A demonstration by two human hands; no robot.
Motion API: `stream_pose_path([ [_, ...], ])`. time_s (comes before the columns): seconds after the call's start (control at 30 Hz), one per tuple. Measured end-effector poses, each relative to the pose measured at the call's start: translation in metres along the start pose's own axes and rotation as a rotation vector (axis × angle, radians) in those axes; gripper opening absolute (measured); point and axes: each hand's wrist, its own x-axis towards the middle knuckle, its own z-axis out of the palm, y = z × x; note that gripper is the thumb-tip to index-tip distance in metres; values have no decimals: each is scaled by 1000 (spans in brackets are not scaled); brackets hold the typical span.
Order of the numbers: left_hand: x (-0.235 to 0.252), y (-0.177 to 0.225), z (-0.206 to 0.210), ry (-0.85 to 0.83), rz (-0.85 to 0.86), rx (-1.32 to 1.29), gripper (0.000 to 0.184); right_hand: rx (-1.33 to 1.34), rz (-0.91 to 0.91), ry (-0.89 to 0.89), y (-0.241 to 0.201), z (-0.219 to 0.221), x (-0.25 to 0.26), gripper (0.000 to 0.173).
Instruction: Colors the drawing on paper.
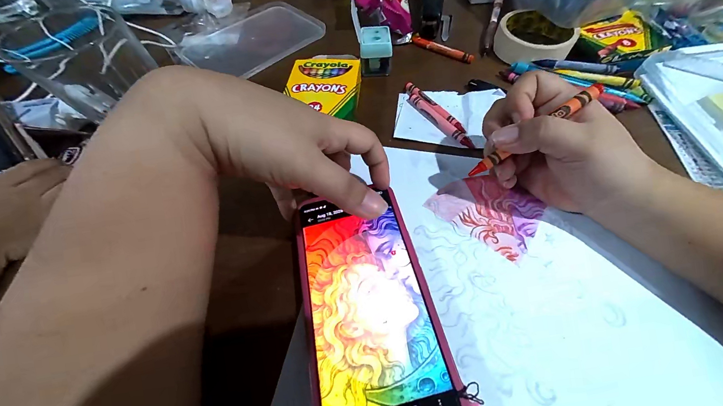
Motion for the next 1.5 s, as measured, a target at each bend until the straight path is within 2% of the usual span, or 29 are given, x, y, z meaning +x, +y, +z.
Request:
stream_pose_path([
  [0.13,3,2,2,14,21,17,32,5,9,-3,0,0,0,23],
  [0.37,10,-1,2,56,-74,26,44,12,-8,-23,1,-2,0,22],
  [0.67,18,-10,-1,64,4,83,44,3,-31,-172,8,-11,2,22],
  [0.93,19,-17,0,73,72,133,61,-26,4,-94,2,-5,-1,20],
  [1.13,16,-14,2,76,75,180,69,-10,-38,-250,6,-12,3,23],
  [1.37,16,-12,2,77,47,169,65,-111,-65,-282,6,-5,3,23],
  [1.5,19,-18,3,113,91,191,58,-195,-73,-211,4,1,2,24],
])
